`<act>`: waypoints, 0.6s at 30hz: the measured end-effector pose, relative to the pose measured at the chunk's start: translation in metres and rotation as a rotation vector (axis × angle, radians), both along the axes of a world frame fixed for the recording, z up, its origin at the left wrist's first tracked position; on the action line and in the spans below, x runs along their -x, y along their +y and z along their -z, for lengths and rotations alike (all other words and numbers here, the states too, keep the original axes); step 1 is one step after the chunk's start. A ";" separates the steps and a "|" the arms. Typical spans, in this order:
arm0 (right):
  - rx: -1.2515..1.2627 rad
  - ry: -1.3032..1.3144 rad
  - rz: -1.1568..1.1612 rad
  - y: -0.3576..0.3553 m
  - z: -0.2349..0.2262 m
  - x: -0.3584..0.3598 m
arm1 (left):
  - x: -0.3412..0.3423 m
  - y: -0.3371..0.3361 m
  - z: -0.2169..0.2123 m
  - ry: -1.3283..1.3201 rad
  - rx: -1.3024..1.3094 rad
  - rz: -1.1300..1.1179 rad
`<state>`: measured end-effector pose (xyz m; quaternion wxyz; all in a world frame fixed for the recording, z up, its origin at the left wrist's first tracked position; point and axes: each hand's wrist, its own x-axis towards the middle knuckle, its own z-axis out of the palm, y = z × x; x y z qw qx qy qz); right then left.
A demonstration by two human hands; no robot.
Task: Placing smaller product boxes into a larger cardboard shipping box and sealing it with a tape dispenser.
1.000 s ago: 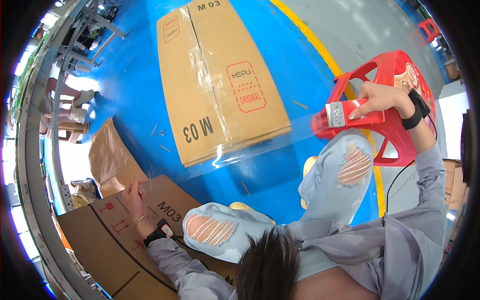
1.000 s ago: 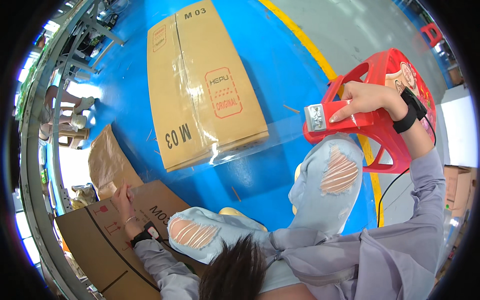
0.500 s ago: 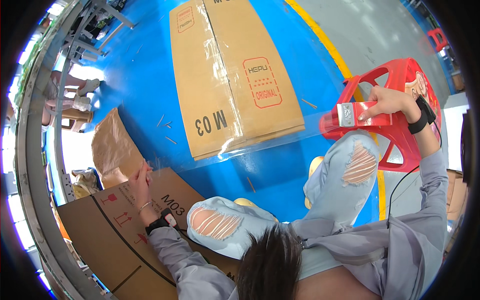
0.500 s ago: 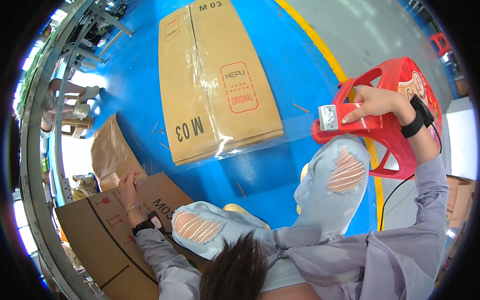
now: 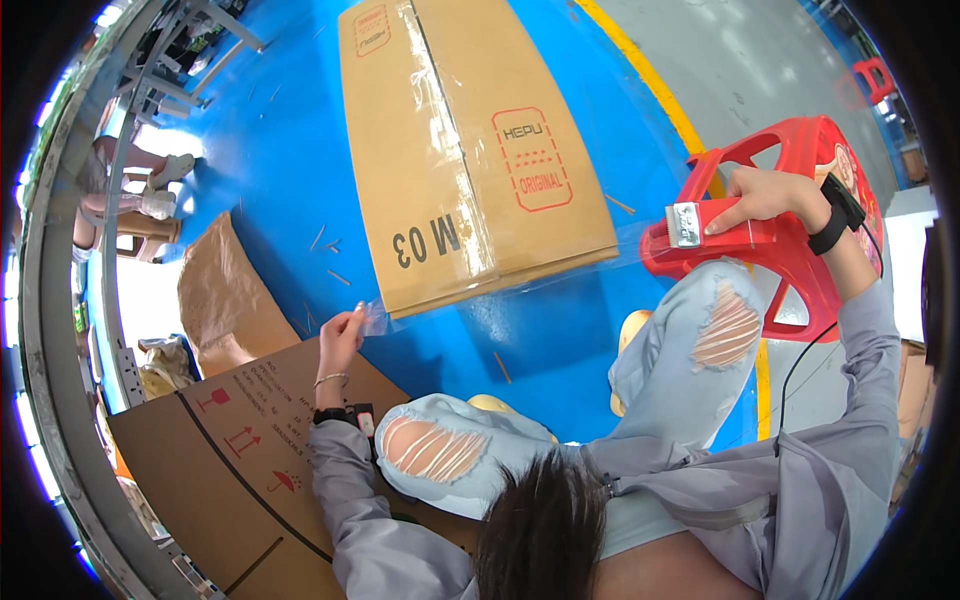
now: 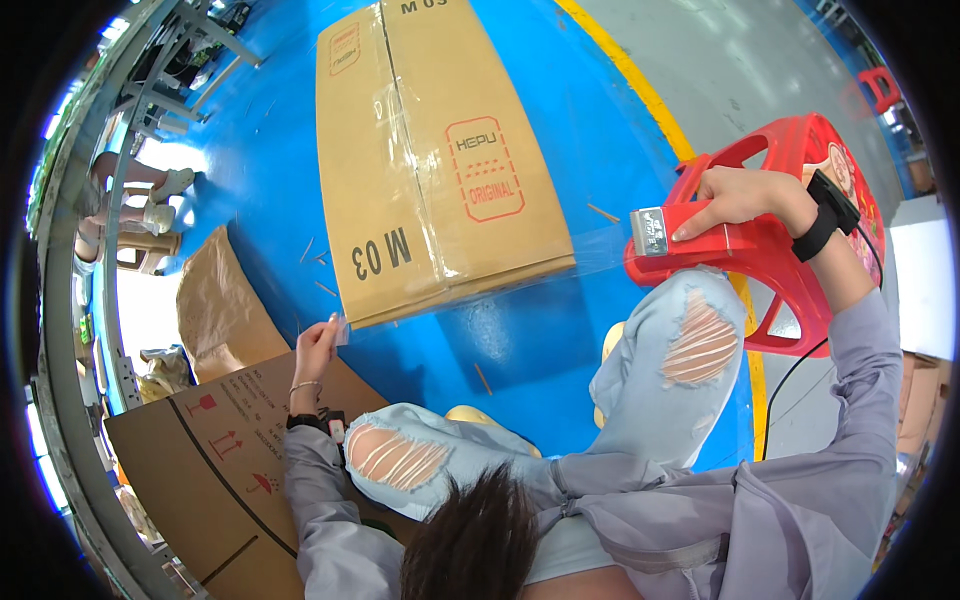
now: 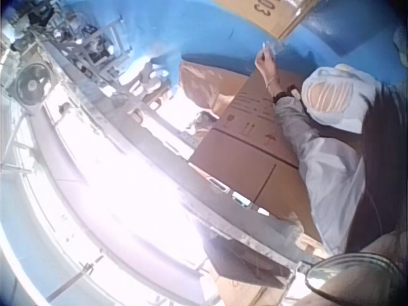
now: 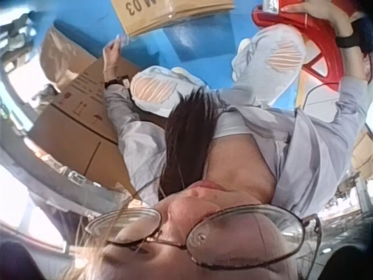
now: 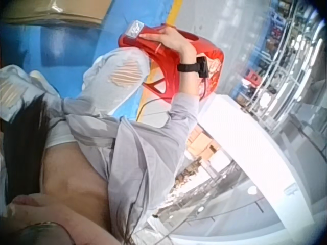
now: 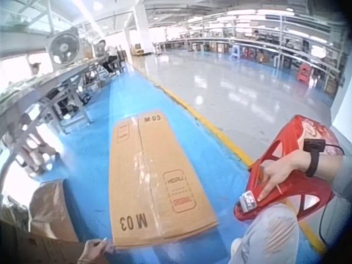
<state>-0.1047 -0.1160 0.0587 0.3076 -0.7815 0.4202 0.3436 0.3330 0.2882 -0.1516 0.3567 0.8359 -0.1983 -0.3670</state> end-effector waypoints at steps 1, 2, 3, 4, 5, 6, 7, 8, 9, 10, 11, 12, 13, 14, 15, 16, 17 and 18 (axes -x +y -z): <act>-0.004 0.004 -0.007 0.000 0.000 -0.001 | 0.002 -0.003 0.008 0.025 0.024 0.041; -0.004 0.004 -0.013 0.000 0.000 -0.002 | 0.005 -0.004 0.014 0.050 0.049 0.081; 0.004 0.003 -0.015 -0.001 0.000 -0.001 | 0.011 -0.010 0.017 0.051 0.049 0.079; 0.012 -0.001 -0.018 -0.001 0.000 0.000 | 0.018 -0.016 0.018 0.065 0.089 0.085; 0.013 -0.003 -0.023 -0.002 0.001 0.000 | 0.022 -0.019 0.019 0.079 0.129 0.090; 0.012 -0.004 -0.023 -0.002 0.002 0.001 | 0.024 -0.018 0.027 0.059 0.114 0.144; 0.010 -0.005 -0.025 -0.003 0.003 0.002 | 0.025 -0.018 0.034 0.058 0.116 0.139; 0.023 -0.017 -0.021 -0.005 0.006 0.004 | 0.026 -0.017 0.041 0.056 0.099 0.174; 0.022 -0.014 -0.025 -0.006 0.007 0.005 | 0.030 -0.019 0.041 0.058 0.080 0.211; 0.020 -0.002 -0.028 -0.007 0.007 0.005 | 0.033 -0.021 0.041 0.072 0.075 0.224; 0.019 0.010 -0.032 -0.007 0.006 0.004 | 0.039 -0.025 0.041 0.074 0.076 0.218; 0.017 0.011 -0.046 -0.005 0.004 0.000 | 0.049 -0.027 0.033 0.031 0.095 0.190; 0.034 0.002 -0.037 -0.001 -0.001 -0.003 | 0.055 -0.025 0.030 -0.012 0.114 0.160; 0.052 -0.008 -0.029 0.002 -0.004 -0.006 | 0.048 -0.013 0.058 -0.293 0.152 0.400; 0.044 0.001 -0.040 0.002 -0.002 -0.008 | 0.052 -0.011 0.062 -0.283 0.145 0.390; 0.036 0.008 -0.016 0.000 0.000 -0.008 | 0.058 -0.012 0.067 -0.385 0.186 0.449; 0.027 0.016 0.007 -0.001 0.003 -0.008 | 0.064 -0.014 0.073 -0.487 0.226 0.507; 0.033 0.028 0.014 0.000 0.004 -0.006 | 0.076 -0.023 0.060 -0.349 0.196 0.352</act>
